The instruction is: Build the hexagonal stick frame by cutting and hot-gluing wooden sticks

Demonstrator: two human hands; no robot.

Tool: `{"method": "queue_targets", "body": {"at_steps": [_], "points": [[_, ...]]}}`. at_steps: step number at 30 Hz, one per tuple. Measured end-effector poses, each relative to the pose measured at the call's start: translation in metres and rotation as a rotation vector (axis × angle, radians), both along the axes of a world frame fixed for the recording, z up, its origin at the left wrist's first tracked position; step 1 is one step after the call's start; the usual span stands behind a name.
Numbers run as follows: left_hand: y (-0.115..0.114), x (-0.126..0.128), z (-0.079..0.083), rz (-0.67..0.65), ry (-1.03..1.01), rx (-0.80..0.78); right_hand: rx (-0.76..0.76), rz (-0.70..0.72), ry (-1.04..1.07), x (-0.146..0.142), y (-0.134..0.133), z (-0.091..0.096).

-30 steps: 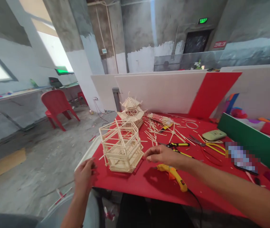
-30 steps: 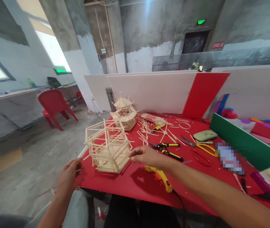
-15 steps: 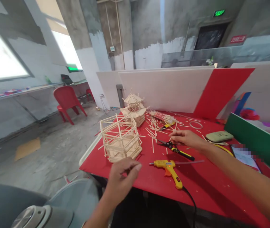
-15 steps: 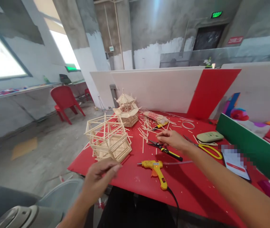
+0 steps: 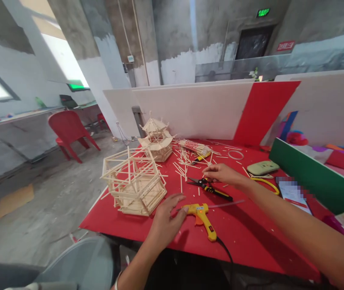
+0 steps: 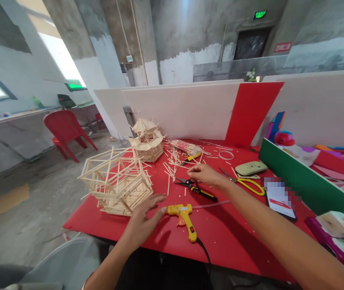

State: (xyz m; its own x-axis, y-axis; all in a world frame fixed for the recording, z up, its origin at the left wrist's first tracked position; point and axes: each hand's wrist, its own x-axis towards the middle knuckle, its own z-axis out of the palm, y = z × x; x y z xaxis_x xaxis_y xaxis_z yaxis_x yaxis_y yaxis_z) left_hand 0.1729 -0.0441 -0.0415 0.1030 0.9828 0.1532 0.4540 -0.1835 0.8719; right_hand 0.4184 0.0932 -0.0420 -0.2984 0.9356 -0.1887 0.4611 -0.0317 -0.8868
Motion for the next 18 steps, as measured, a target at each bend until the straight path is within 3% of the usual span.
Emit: {"method": "queue_targets", "body": {"at_steps": [9, 18], "points": [[0.027, 0.008, -0.012, 0.063, -0.009, -0.022, 0.229, 0.075, -0.270, -0.016, 0.038, -0.028], [0.044, 0.008, -0.021, 0.146, -0.103, -0.082, 0.185, 0.130, -0.579, -0.061, 0.077, -0.037]]}}
